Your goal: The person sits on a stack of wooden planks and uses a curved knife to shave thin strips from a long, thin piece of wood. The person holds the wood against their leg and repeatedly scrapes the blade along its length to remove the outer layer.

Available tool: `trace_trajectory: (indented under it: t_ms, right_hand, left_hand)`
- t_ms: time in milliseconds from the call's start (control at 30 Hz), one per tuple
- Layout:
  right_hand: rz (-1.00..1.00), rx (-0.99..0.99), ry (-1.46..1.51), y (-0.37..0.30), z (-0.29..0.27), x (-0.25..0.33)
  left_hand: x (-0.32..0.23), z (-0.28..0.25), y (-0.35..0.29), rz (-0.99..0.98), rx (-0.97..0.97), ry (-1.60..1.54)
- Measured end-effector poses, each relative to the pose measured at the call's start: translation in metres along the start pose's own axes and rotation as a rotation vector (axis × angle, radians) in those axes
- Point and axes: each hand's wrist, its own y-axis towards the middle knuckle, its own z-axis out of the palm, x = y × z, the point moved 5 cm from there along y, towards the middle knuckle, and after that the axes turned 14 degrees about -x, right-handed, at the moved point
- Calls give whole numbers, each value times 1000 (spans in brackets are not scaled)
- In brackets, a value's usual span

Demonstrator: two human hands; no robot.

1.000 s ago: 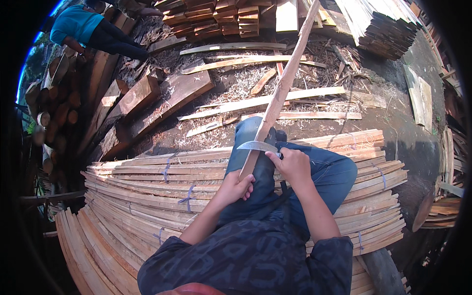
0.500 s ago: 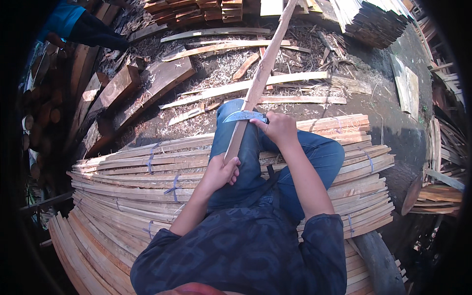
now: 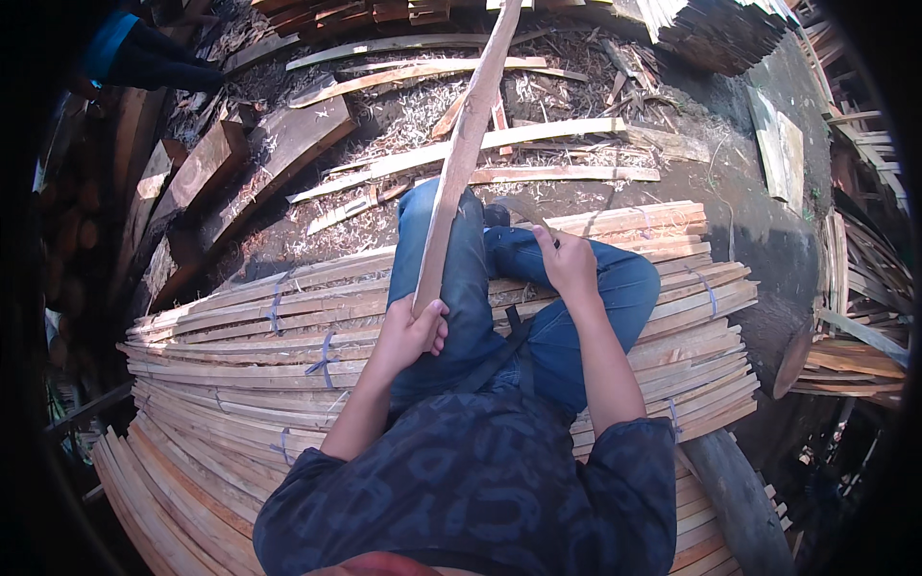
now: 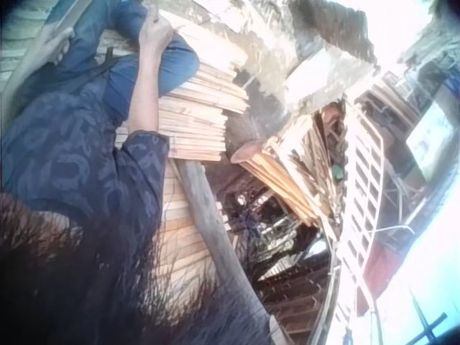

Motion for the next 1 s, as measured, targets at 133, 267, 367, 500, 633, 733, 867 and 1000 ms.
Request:
trace_trajectory:
  t_ms: [133,267,367,500,633,733,867,1000]
  right_hand:
    - [-185,86,30,-30,1,53]
    - [-328,143,-61,-39,0,89]
    - [-364,118,-131,-34,-7,97]
    - [-440,70,-159,-22,0,94]
    - [-556,-15,-148,-13,8,91]
    - [-560,-14,-186,-6,14,90]
    - [-584,-152,-147,8,17,85]
    - [285,-242,-62,110,-11,-48]
  left_hand:
    - [-1,2,-1,35,7,36]
    - [-7,2,-4,72,-21,141]
    - [-12,2,-7,99,-66,181]
    - [-17,2,-7,90,-76,201]
    - [-15,0,-4,74,-57,183]
    - [-17,0,-2,59,-45,183]
    - [-16,-3,-2,62,-52,196]
    - [-6,-1,-12,179,-44,224]
